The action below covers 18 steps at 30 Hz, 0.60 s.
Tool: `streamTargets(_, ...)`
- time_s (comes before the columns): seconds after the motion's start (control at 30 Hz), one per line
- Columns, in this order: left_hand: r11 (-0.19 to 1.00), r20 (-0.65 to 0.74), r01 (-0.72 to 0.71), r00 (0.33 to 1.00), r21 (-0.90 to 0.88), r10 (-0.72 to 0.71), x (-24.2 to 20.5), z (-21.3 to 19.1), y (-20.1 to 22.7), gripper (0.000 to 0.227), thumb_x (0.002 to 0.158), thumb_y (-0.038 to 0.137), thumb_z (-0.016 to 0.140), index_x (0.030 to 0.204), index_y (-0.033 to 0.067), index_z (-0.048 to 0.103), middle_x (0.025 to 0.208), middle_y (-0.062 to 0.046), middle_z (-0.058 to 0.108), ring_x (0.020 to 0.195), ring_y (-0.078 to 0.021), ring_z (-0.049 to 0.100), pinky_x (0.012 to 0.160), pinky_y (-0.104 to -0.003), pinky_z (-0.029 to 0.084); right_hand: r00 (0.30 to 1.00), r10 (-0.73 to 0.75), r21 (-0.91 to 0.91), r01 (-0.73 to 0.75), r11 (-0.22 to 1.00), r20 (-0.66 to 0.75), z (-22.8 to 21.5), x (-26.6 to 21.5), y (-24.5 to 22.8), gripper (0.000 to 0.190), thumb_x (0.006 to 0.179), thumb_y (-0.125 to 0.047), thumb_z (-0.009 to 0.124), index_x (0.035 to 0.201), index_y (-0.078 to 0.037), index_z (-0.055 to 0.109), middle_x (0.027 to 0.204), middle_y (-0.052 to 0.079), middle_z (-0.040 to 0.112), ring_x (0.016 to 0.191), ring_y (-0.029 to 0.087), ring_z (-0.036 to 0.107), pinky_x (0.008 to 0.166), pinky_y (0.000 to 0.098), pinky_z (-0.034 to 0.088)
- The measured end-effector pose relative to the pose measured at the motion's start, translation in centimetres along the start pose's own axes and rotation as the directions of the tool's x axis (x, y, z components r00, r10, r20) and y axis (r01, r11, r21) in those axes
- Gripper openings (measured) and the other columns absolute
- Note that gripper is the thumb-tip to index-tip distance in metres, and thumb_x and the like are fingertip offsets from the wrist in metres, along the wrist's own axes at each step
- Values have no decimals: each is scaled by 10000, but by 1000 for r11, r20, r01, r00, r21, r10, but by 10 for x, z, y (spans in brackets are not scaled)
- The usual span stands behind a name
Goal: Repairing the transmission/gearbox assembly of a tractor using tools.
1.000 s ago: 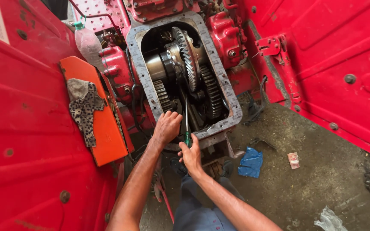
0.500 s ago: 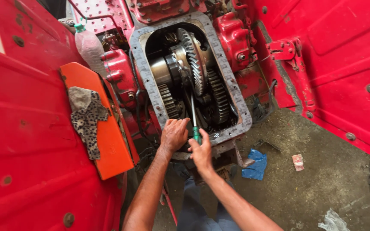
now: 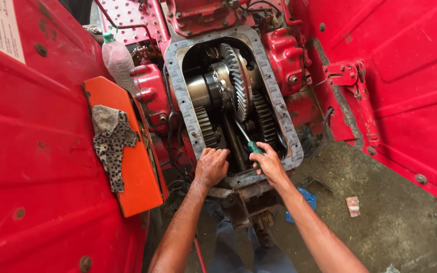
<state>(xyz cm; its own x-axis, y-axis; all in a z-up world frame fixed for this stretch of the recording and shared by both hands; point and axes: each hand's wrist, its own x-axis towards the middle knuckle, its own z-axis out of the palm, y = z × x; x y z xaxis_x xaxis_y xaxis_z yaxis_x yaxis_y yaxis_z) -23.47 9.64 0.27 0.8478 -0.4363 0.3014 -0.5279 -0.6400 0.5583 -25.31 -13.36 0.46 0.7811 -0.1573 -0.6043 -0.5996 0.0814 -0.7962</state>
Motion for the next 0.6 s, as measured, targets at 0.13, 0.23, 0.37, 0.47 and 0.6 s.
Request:
streamTargets(0.13, 999, 3, -36, 999, 18, 36, 1, 3, -1, 245, 802, 87, 694, 1042, 51, 663, 877, -71, 656, 899, -269, 640, 918, -435, 473, 998, 44, -103, -40, 994, 40, -2, 5, -5, 670, 860, -136, 692, 1477, -41, 450, 934, 83, 656, 663, 110, 571, 438, 248, 441)
streamTargets(0.23, 999, 18, -36, 999, 35, 36, 0, 5, -1, 186, 801, 92, 704, 976, 60, 648, 851, -67, 640, 881, -268, 634, 907, -435, 472, 995, 67, -201, -50, 978, 80, -2, 4, -21, 697, 863, -147, 696, 1492, -43, 413, 942, 81, 658, 656, 117, 578, 430, 254, 436)
streamTargets(0.37, 998, -5, -43, 999, 47, 43, 0, 7, -1, 183, 791, 99, 720, 954, 64, 644, 847, -66, 636, 874, -271, 629, 888, -436, 469, 985, 102, -325, -53, 944, 136, 2, 8, -44, 757, 854, -145, 716, 1517, -41, 366, 958, 69, 657, 648, 133, 601, 424, 262, 432)
streamTargets(0.47, 997, -14, -44, 999, 58, 45, 0, 10, -2, 169, 784, 110, 716, 926, 72, 634, 838, -58, 644, 865, -267, 637, 883, -436, 471, 980, 133, -284, -87, 955, 149, -2, 10, -48, 796, 850, -133, 718, 1543, -48, 336, 946, 78, 661, 659, 128, 609, 439, 253, 441)
streamTargets(0.6, 988, 103, -49, 994, 147, 34, 2, 17, -4, 106, 808, 132, 704, 854, 94, 617, 806, -65, 649, 845, -273, 648, 857, -441, 469, 967, 164, -169, -131, 977, 196, -12, 9, -44, 818, 852, -139, 709, 1560, -55, 307, 937, 89, 672, 665, 118, 608, 452, 245, 447)
